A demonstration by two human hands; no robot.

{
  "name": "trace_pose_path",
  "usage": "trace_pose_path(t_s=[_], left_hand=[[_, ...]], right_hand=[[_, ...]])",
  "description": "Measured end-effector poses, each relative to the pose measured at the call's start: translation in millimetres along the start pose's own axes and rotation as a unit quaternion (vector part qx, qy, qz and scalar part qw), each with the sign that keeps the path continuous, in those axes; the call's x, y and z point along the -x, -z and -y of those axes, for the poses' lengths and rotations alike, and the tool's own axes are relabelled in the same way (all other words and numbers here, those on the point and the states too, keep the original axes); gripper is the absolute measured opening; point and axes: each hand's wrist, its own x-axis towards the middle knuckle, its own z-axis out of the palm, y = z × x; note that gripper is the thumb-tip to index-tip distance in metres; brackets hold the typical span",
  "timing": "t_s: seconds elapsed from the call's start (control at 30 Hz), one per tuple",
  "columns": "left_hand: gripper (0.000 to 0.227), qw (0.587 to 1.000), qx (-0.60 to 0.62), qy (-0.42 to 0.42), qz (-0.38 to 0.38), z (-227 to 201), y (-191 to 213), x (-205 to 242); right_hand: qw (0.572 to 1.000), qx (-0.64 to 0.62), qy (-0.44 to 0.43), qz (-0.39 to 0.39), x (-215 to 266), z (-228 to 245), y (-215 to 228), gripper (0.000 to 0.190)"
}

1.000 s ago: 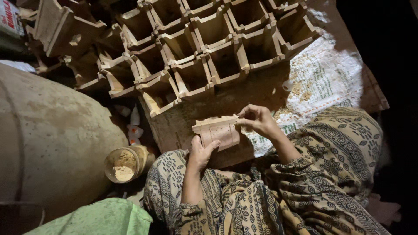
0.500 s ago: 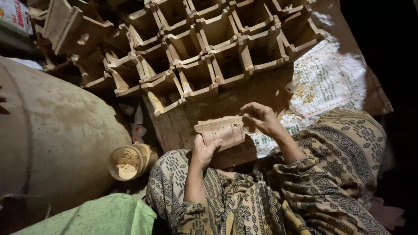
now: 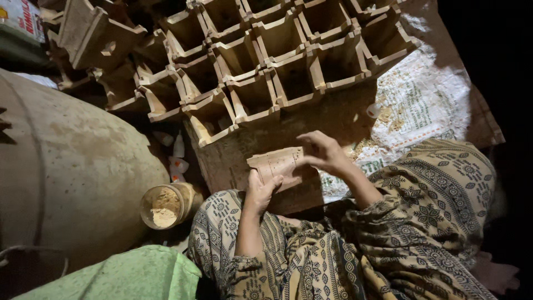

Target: The person sits on the floor and assembles small wooden boxes by applying glue to the edges and pressing the pieces together. They then place the assembled boxes into a larger grid-like wooden structure.

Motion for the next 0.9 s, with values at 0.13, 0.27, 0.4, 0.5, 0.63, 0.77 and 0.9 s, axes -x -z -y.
trace_pose_path(t_s=[0.13, 0.27, 0.4, 0.5, 0.63, 0.77, 0.9], left_hand=[[0.044, 1.0, -0.023, 0.01, 0.005, 1, 1, 4], [0.041, 1.0, 0.004, -0.002, -0.001, -3, -5, 6], [0.043, 1.0, 0.018, 0.003, -0.014, -18, -3, 12], [0.048, 1.0, 0.005, 0.0, -0.004, -21, -4, 7], [0.055, 1.0, -0.006, -0.002, 0.006, -3, -3, 1], [0.063, 0.999, -0.032, -0.013, 0.016, 11, 3, -2], [0.067, 0.998, -0.05, 0.005, 0.023, 11, 8, 5]], right_hand=[[0.998, -0.003, -0.034, -0.047, -2, -36, -16, 0.034], [0.992, 0.0, -0.07, -0.107, 1, -52, -16, 0.024], [0.969, 0.186, -0.097, -0.134, 22, -121, 5, 0.032], [0.924, 0.308, -0.166, -0.156, 51, -176, 38, 0.023], [0.885, 0.381, -0.225, -0.148, 69, -189, 55, 0.019], [0.881, 0.439, -0.143, -0.102, 71, -190, 28, 0.035], [0.845, 0.524, 0.005, -0.105, 62, -172, -3, 0.013]])
